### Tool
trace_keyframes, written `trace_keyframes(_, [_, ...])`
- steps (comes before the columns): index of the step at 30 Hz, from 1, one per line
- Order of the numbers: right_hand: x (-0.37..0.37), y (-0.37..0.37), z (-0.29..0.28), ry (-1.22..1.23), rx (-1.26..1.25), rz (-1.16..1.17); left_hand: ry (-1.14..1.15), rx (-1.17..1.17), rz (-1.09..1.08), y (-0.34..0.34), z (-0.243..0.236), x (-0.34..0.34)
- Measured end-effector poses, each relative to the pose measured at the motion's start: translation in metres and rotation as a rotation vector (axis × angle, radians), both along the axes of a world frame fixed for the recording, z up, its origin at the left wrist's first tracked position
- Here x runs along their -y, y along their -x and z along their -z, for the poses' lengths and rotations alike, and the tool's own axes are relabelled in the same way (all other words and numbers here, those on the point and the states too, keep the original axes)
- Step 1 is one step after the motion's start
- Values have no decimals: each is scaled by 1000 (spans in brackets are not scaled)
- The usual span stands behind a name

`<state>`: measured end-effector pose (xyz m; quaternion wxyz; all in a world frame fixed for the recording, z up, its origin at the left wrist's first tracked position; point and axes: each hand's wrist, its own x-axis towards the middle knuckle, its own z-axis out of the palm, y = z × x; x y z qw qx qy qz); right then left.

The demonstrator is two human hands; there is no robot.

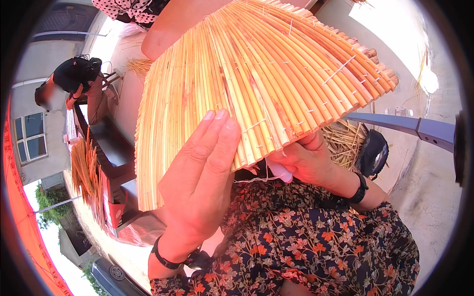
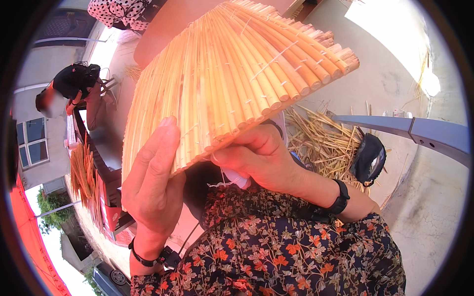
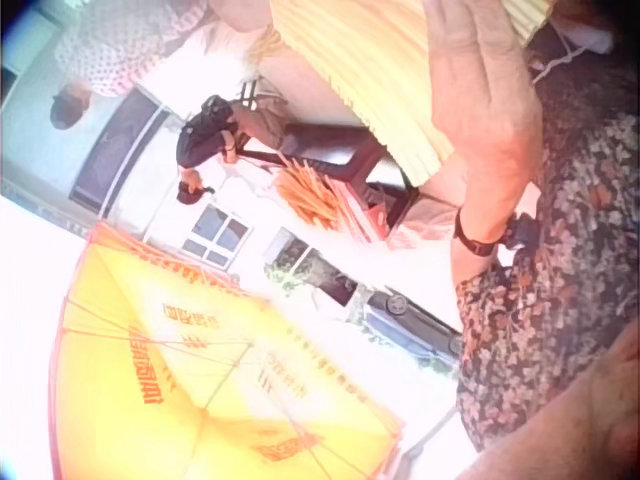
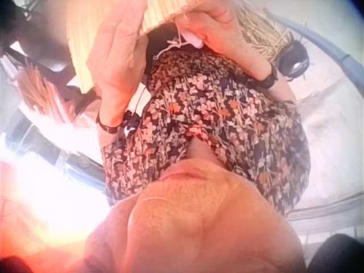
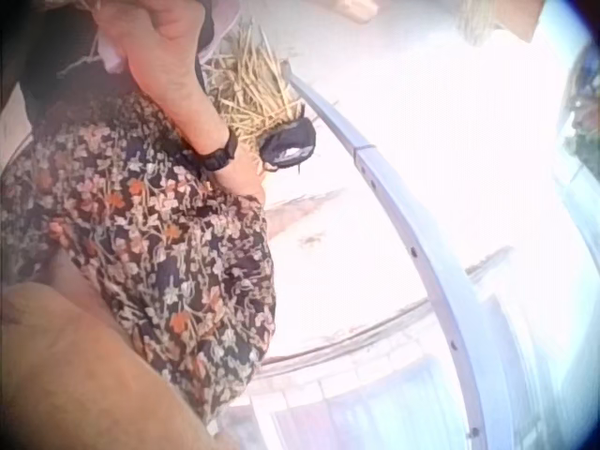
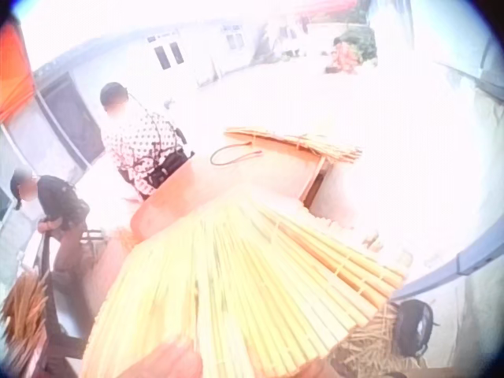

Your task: The person is weaving a bamboo mat by hand, using a needle and white thread to stitch bamboo strips together. They repeatedly pass the needle through the strips and pull the thread tight to secure the structure.

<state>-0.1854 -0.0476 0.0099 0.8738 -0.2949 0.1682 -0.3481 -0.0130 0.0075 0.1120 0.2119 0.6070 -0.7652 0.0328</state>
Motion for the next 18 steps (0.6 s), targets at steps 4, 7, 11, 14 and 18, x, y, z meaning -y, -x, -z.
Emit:
trace_keyframes(4, [-1, 7, 4, -122, -29, -71, 20, -35, -44, 2, 13, -6])
trace_keyframes(7, [-2, 10, 14, -129, -56, -124, 19, -37, -64, -1, 18, -11])
trace_keyframes(11, [-4, 17, 18, -88, -117, -199, 29, -46, -74, -3, 21, -13])
trace_keyframes(14, [-4, 27, 19, -23, -183, -277, 53, -84, -76, -5, 26, -16])
trace_keyframes(18, [-5, 44, 16, 66, -271, -362, 61, -110, -74, -5, 25, -21])
